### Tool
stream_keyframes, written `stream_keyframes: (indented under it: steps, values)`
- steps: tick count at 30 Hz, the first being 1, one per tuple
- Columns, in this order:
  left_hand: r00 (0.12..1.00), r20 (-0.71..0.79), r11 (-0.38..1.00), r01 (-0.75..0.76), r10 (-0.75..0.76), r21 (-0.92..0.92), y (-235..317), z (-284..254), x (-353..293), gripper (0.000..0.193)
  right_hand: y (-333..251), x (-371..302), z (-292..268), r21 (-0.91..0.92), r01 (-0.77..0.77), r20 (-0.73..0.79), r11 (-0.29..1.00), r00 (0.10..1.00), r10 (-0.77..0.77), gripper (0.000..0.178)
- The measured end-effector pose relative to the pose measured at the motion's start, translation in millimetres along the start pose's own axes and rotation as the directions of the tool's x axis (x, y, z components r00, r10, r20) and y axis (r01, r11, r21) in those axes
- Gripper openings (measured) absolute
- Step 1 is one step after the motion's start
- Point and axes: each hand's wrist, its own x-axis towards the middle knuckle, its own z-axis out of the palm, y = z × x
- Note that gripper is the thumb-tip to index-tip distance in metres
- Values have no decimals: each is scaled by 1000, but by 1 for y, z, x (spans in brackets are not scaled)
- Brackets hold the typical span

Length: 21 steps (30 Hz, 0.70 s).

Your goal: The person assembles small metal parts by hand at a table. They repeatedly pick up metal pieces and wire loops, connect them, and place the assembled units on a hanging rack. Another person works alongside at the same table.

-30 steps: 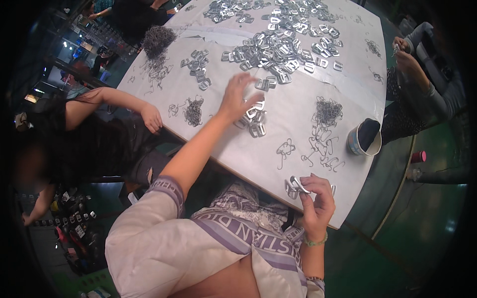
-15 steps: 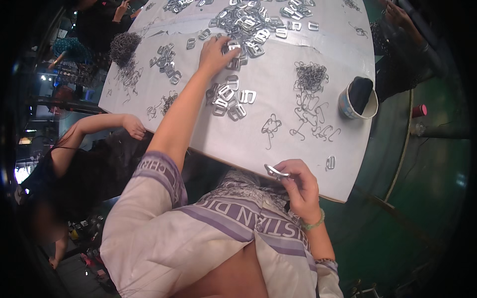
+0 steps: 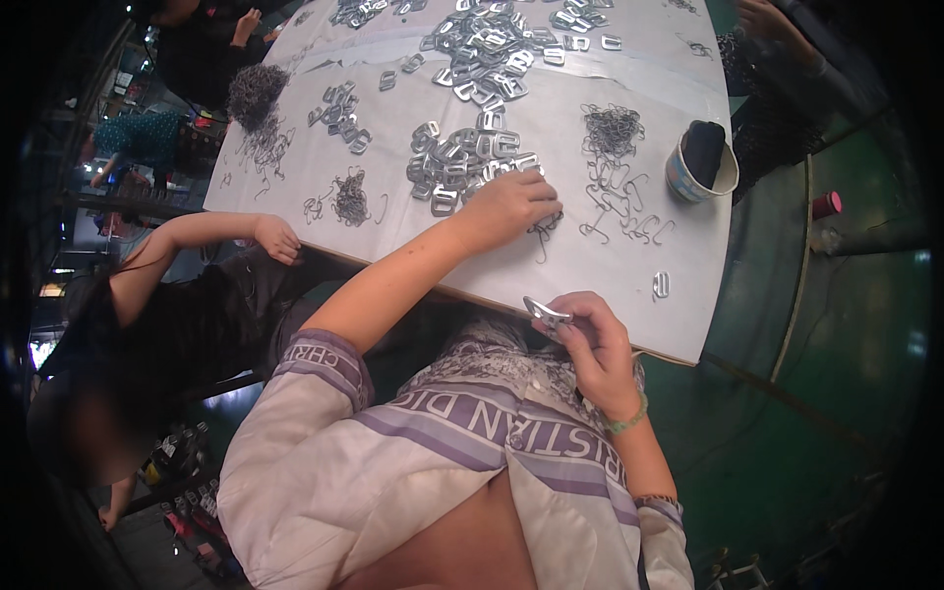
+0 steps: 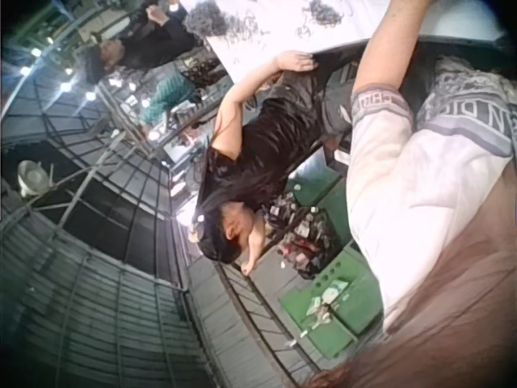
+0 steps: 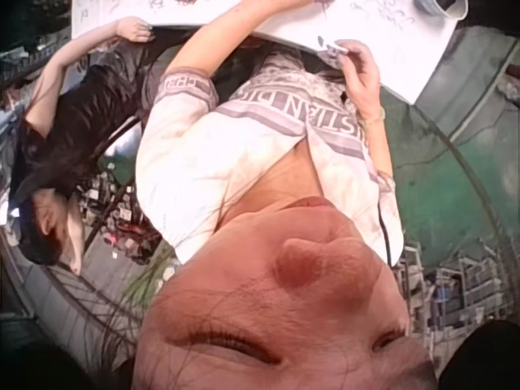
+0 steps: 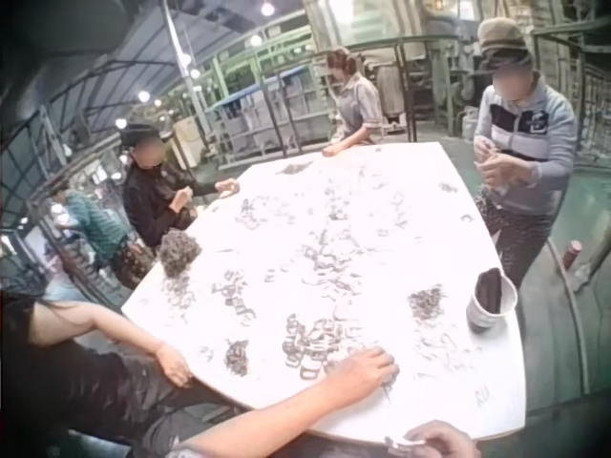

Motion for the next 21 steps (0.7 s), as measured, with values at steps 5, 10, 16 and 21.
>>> stream_keyframes:
  steps: [5, 10, 16, 21]
  values:
    - [971, 154, 982, 169, -181, 88, 11, -6, -18, 4, 1, -14, 0, 27, -21, -28, 999, 999, 22, 13]
    - [927, 68, 925, 374, -370, -70, 9, -23, -32, 5, 7, -19, -1, 33, -30, -25, 999, 999, 31, 12]
    - [944, 122, 952, 302, -306, 54, 6, -12, -30, 6, 10, -19, 4, 51, -8, -18, 999, 1000, 9, 12]
    - [947, 241, 960, 156, -213, 234, 14, -5, -10, 8, 10, -24, 5, 41, -14, -22, 999, 1000, 15, 13]
